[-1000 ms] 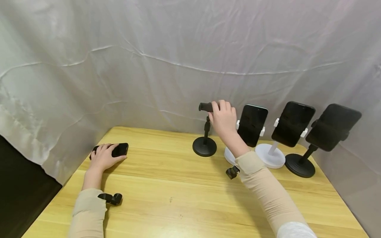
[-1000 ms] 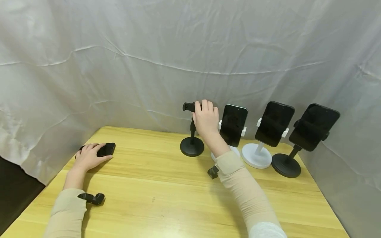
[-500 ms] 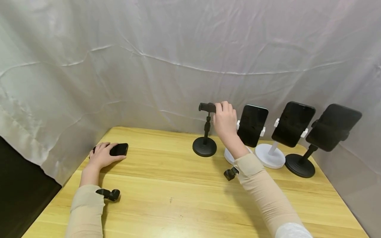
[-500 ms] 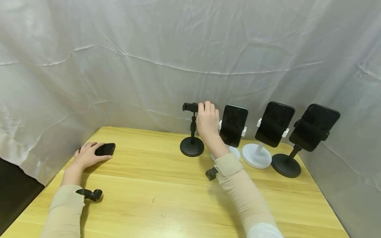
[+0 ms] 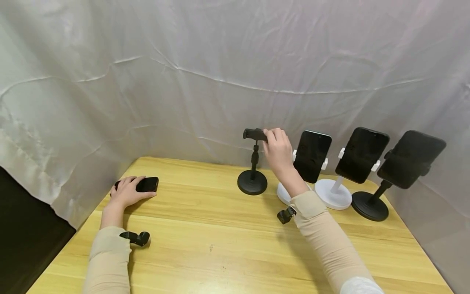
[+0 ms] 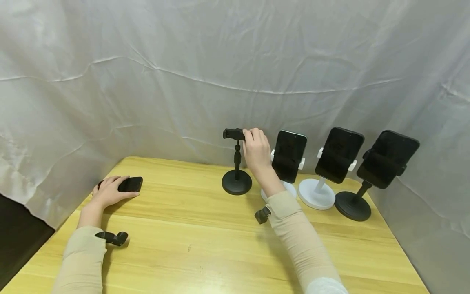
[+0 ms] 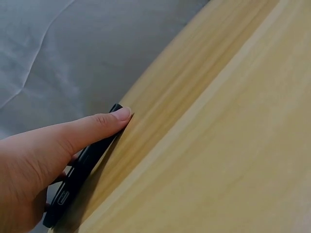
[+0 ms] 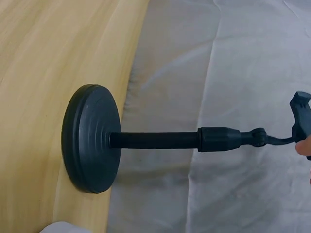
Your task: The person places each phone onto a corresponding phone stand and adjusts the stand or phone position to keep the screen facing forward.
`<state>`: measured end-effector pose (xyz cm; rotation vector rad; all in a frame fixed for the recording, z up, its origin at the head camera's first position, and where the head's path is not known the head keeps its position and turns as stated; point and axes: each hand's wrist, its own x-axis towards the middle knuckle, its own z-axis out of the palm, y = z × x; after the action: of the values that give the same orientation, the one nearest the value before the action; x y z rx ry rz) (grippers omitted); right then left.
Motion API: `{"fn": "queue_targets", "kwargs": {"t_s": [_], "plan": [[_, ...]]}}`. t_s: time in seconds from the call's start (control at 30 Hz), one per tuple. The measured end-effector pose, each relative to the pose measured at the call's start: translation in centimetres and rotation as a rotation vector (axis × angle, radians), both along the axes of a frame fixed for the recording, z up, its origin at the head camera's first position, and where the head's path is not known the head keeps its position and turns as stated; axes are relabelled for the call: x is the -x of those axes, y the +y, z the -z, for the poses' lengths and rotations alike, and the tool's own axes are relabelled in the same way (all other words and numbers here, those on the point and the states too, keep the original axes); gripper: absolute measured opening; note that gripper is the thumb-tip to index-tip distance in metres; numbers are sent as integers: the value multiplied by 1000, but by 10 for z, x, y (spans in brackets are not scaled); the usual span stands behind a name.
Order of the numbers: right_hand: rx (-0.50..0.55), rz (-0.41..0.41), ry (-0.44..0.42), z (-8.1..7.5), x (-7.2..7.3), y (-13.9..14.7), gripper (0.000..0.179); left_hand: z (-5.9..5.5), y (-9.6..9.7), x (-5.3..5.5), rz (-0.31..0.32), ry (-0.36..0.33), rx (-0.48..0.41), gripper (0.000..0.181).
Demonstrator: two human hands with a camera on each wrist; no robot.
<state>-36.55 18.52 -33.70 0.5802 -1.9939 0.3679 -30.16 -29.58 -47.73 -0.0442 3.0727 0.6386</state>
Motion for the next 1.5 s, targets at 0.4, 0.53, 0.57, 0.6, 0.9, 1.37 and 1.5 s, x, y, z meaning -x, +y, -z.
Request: {"fn": "queue_targets", "kwargs": {"t_s": [0.4,0.53,0.57,0.6,0.9,1.37,1.5], "plan": [[-14,-82,26,7,-2,0,23,-1,4,-1,5,-24,-10,101],[-13,-94,1,4,-2,-2,24,0,2,1,-1,-20,-11,102],[-12,-91,-12,4,-2,-2,24,0,1,1,-3,-22,-7,102],[-11,-88,-26,4,-2,-2,24,0,1,2,-3,-25,-3,103],[-62,-30,-16,2,-5,0,27,-1,0,4,-7,-11,31,104],[-109,38,13,0,-6,2,27,6,-1,12,-25,55,24,96],[-118,58,21,-1,-6,2,26,6,0,10,-46,63,13,97]]}}
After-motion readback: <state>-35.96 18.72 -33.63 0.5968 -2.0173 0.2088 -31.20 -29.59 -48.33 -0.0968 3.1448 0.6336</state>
